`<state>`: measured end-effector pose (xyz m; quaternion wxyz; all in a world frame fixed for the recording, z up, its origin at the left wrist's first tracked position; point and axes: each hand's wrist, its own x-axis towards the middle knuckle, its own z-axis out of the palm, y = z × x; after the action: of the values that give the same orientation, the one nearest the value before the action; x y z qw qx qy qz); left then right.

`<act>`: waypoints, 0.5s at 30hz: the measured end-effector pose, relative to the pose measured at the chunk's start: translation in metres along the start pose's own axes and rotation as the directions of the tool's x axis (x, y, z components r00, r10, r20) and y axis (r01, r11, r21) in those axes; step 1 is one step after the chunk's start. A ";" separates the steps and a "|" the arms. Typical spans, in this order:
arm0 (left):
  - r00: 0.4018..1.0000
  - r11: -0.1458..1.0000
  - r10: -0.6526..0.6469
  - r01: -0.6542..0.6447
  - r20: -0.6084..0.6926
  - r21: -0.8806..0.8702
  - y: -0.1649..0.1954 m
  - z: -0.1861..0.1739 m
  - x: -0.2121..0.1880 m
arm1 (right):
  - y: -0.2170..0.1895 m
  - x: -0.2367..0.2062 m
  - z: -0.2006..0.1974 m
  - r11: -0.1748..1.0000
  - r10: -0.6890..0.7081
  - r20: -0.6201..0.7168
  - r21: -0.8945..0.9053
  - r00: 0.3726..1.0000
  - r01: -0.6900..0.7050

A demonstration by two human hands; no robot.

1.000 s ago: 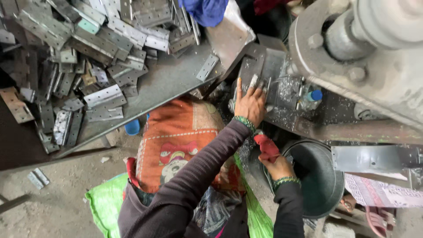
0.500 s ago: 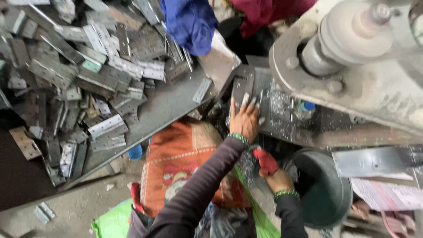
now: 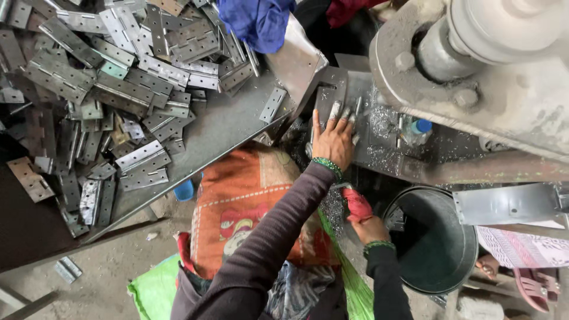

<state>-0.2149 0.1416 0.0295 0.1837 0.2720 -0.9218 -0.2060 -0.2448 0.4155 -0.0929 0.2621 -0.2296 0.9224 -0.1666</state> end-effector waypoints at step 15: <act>0.990 0.994 0.027 -0.012 -0.137 0.111 -0.008 0.015 0.026 | -0.003 0.000 0.002 0.986 -0.163 -0.057 0.013 0.985 0.164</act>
<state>-0.2386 0.1250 0.0193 0.2341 0.2863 -0.9194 -0.1338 -0.2422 0.4129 -0.0935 0.2237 -0.2976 0.9058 -0.2021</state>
